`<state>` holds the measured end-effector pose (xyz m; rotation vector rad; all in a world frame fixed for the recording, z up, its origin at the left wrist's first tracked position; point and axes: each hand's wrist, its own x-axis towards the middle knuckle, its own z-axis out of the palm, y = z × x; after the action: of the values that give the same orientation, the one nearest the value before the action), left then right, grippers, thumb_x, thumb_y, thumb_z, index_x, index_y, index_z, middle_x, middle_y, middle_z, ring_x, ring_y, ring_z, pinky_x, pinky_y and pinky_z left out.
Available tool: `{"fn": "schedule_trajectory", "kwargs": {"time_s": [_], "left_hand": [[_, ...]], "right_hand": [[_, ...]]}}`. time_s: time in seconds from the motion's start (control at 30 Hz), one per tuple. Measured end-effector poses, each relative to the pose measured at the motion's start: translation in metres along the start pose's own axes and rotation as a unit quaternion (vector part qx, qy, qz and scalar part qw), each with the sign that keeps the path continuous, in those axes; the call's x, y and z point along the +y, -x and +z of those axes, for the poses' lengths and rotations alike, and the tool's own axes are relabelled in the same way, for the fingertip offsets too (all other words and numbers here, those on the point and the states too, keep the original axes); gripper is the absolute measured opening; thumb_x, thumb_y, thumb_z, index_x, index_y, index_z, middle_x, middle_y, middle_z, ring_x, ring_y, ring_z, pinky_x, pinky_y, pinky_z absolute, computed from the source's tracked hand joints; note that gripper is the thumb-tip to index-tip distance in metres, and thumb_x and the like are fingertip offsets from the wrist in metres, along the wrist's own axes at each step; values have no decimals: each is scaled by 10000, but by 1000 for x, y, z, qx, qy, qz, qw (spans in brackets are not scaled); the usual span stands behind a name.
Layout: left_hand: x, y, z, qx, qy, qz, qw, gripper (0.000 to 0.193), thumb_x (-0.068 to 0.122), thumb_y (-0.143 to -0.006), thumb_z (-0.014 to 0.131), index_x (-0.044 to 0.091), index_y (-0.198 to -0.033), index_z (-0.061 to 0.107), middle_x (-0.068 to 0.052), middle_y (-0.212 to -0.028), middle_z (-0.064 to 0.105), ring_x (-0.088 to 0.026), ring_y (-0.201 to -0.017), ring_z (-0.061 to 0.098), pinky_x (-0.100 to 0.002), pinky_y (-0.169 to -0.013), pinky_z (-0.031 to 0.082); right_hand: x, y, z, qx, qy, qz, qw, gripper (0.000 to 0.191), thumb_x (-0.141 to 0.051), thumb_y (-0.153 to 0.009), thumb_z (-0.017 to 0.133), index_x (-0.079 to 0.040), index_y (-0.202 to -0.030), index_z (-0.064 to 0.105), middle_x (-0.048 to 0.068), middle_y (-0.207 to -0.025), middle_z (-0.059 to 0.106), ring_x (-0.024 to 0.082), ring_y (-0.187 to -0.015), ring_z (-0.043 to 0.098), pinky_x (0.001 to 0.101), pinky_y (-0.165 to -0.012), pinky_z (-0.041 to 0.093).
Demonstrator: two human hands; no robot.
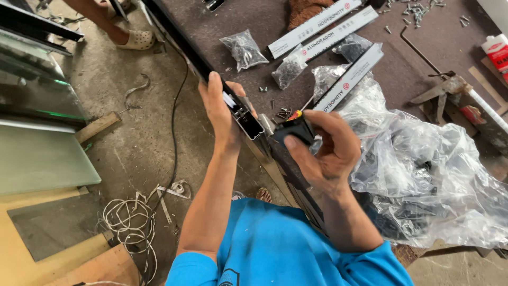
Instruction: The person assembles aluminum frame components on a workbench. They handle aluminum profiles, insert corner brackets, and use a screwdriver to tighten screws. The person also applies adhesive tape to the frame edges.
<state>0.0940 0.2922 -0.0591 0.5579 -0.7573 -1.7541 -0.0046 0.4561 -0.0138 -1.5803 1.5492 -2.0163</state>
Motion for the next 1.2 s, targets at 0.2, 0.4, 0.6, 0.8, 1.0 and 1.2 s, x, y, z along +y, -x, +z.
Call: {"fn": "schedule_trajectory", "kwargs": {"time_s": [0.2,0.4,0.6,0.8,1.0,1.2], "left_hand": [[-11,-9,-6,11,3,25,1000,484,402,-1066,526,71,-1381,366,-68,-777,588,-123,-604,572,-278,-531,506],[-14,-10,-5,29,-25,43,998,468,409,-1052,537,66,-1348,419,-33,-802,586,-92,-679,559,-241,-580,477],[-5,-5,0,15,-37,31,999,478,423,-1039,521,69,-1339,407,-30,-820,576,-84,-674,557,-241,-562,483],[-5,-5,2,25,-16,27,999,500,407,-1050,541,41,-1356,393,-45,-850,572,-89,-693,555,-244,-578,484],[-7,-7,-1,35,-15,15,999,520,424,-1009,543,67,-1356,390,-55,-803,581,-96,-624,552,-248,-519,478],[-11,-12,-4,40,-23,24,999,540,432,-1016,563,34,-1343,399,-74,-813,593,-110,-640,565,-256,-532,486]], "right_hand": [[-20,-39,34,-116,206,-89,968,449,-161,-860,923,-40,-1227,693,88,-986,663,177,-837,713,298,-728,580],[-19,-41,43,-151,275,-118,942,429,-171,-831,903,-72,-1207,723,72,-922,636,236,-795,636,363,-679,511],[-1,-19,57,-69,232,-106,965,412,-125,-871,874,-62,-1246,717,129,-1020,649,234,-845,659,332,-710,545],[17,-1,69,2,166,-82,983,357,-68,-893,850,-69,-1227,725,100,-1049,653,191,-885,674,309,-730,547],[23,7,83,57,133,-63,987,325,-24,-900,832,-71,-1204,727,98,-1104,631,188,-957,661,311,-828,556],[31,13,89,88,143,-76,983,324,-15,-880,840,-44,-1176,710,108,-1126,642,201,-990,667,308,-860,557]]}}
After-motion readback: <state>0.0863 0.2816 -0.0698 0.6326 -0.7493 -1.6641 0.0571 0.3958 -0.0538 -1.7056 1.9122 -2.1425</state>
